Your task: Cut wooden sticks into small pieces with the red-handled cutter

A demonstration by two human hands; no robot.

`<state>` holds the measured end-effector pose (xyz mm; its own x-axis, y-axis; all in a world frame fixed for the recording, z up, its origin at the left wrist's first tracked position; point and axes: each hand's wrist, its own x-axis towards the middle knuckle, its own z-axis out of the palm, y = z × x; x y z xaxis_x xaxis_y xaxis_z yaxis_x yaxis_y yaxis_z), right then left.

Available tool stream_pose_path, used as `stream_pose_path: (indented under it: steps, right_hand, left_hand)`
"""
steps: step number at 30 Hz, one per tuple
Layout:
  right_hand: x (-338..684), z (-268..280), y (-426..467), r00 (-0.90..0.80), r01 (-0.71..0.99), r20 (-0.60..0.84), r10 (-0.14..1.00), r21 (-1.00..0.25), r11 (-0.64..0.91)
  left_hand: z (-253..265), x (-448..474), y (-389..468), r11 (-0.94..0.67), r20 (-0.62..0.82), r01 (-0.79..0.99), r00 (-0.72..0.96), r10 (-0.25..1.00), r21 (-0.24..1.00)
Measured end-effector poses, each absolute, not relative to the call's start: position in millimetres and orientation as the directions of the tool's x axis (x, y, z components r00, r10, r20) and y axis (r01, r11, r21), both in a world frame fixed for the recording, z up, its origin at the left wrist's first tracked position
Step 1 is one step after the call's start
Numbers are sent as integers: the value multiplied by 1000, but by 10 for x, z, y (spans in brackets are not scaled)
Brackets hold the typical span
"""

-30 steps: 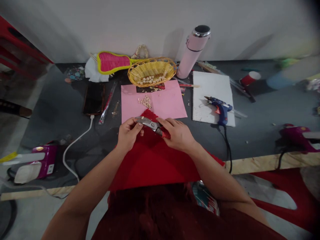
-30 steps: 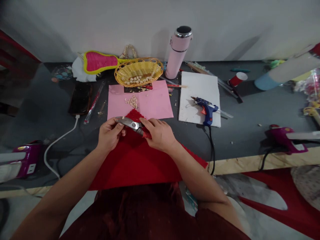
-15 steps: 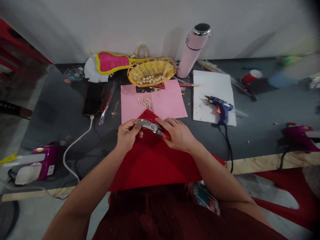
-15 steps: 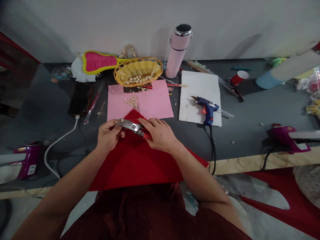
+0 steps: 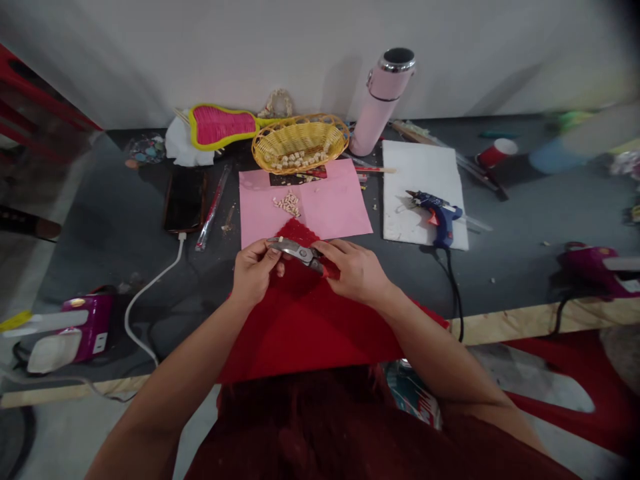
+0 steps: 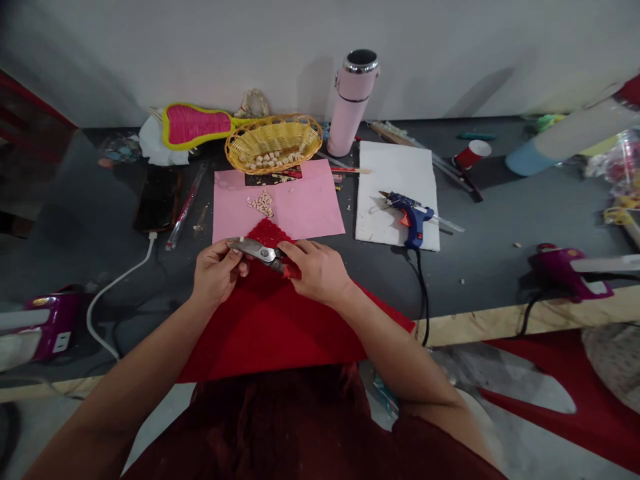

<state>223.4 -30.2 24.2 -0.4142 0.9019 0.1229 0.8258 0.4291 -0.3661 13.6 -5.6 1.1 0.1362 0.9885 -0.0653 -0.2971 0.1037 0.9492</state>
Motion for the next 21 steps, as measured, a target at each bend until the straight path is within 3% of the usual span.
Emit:
stream_pose_path:
  steps: [11, 17, 21]
  right_hand:
    - [2330, 208, -218, -502, 758, 138, 854, -405, 511]
    - [2369, 162, -192, -353, 881, 148, 924, -279, 381]
    - [2390, 176, -190, -379, 883, 128, 916, -246, 400]
  left_hand:
    - [97, 105, -40, 259, -155, -489, 244, 957, 833]
    - [132, 47, 57, 116, -116, -501, 31, 993, 858]
    - [106, 54, 53, 70, -50, -418, 60, 997, 905]
